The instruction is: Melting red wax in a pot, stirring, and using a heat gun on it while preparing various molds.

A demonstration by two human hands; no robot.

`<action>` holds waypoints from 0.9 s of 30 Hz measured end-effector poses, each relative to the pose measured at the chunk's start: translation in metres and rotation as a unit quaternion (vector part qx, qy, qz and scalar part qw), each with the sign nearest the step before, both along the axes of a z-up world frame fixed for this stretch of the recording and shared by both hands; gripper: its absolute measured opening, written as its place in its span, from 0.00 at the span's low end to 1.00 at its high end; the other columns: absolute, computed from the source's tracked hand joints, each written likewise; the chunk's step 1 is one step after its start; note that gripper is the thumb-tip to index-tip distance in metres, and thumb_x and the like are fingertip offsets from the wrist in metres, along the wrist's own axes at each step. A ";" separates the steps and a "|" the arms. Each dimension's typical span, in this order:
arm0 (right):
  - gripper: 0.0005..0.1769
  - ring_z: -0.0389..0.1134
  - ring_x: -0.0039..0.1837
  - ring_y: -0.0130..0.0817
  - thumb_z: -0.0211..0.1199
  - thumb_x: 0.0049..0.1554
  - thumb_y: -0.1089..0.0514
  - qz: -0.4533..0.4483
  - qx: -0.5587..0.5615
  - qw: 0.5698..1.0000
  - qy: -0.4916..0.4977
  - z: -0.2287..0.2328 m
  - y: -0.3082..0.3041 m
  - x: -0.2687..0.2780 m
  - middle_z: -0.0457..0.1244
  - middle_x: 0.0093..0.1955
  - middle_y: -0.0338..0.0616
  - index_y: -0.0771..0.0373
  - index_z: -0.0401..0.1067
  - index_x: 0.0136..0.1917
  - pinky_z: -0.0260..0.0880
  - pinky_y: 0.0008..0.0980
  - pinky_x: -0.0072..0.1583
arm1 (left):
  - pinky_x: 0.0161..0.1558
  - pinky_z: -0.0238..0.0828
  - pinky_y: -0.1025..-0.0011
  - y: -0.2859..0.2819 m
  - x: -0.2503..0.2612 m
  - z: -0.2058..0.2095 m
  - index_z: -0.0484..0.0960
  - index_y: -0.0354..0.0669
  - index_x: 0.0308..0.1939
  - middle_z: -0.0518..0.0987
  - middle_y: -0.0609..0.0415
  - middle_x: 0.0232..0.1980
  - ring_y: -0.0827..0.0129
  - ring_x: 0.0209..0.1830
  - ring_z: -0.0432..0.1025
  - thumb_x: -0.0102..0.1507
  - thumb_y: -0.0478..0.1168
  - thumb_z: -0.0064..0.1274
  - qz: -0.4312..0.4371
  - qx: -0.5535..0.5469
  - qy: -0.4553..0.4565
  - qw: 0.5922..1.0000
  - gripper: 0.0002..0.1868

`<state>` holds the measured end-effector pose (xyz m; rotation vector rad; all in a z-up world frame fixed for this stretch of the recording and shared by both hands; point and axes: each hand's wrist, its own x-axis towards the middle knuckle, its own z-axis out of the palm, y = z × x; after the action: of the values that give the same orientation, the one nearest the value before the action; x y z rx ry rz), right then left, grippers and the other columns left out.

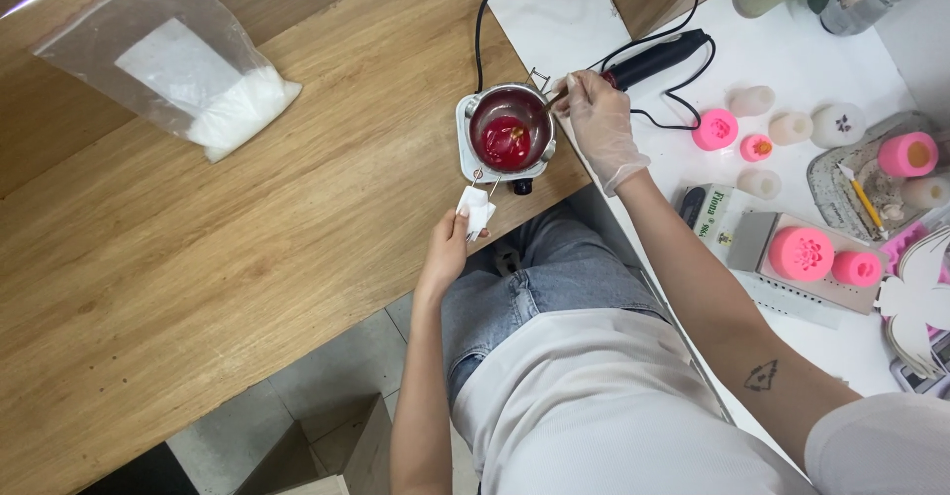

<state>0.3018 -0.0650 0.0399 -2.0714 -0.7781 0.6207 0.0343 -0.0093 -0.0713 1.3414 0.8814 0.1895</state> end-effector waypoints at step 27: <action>0.15 0.70 0.47 0.25 0.50 0.70 0.57 -0.058 0.082 0.994 0.033 -0.011 -0.014 0.014 0.68 0.49 0.44 0.62 0.70 0.66 0.73 0.27 0.52 | 0.49 0.68 0.73 0.023 -0.056 0.020 0.80 0.33 0.55 0.81 0.56 0.44 0.75 0.43 0.71 0.73 0.52 0.37 0.175 0.006 0.042 0.984 0.26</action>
<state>0.3159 -0.0792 0.0292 -1.9199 -0.6446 0.5409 -0.0215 0.0136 -0.0513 1.2049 1.1874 0.4138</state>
